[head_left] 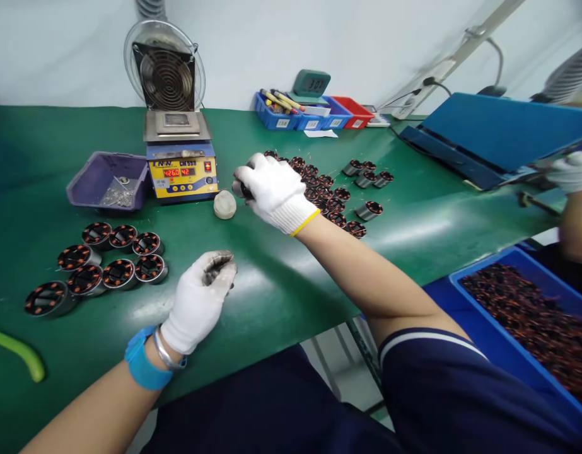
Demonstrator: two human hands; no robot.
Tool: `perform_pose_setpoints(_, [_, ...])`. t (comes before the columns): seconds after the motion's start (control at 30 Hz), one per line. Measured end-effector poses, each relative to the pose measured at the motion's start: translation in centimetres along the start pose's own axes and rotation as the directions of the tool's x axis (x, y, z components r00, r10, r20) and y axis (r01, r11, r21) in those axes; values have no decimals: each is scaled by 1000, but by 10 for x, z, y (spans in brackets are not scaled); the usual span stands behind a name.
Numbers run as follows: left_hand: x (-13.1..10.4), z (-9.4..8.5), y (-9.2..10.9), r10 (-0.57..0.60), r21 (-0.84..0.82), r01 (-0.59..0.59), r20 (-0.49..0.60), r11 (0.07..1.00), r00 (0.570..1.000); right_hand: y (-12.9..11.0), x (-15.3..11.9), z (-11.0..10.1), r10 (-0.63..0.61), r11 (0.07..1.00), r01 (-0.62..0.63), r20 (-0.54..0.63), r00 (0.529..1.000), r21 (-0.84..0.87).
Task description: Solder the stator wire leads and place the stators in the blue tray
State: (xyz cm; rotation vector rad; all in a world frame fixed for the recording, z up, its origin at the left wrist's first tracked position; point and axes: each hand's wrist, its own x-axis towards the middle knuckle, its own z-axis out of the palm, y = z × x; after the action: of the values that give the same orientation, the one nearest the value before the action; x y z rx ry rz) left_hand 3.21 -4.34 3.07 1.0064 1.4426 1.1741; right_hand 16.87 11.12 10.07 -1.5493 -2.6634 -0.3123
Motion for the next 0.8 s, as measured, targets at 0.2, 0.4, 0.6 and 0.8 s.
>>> perform_pose_setpoints(0.2, [1,1,2,-15,32,15,17,999,1000,-4,7,30,152,988,-153,-21,988,-18])
perform_pose_setpoints(0.4, [1,1,-5,57,167,-62,32,984,998,-1,3,28,15,1000,-15,-15,1000,3])
perform_pose_setpoints(0.6, [11,2,-17,333,578,-356,149,735,931,9,72,-20,50,998,-57,-203,978,-33])
perform_pose_setpoints(0.8, [16,2,-21,288,764,-373,252,526,924,-12,199,-55,-27,975,77,-231,973,209])
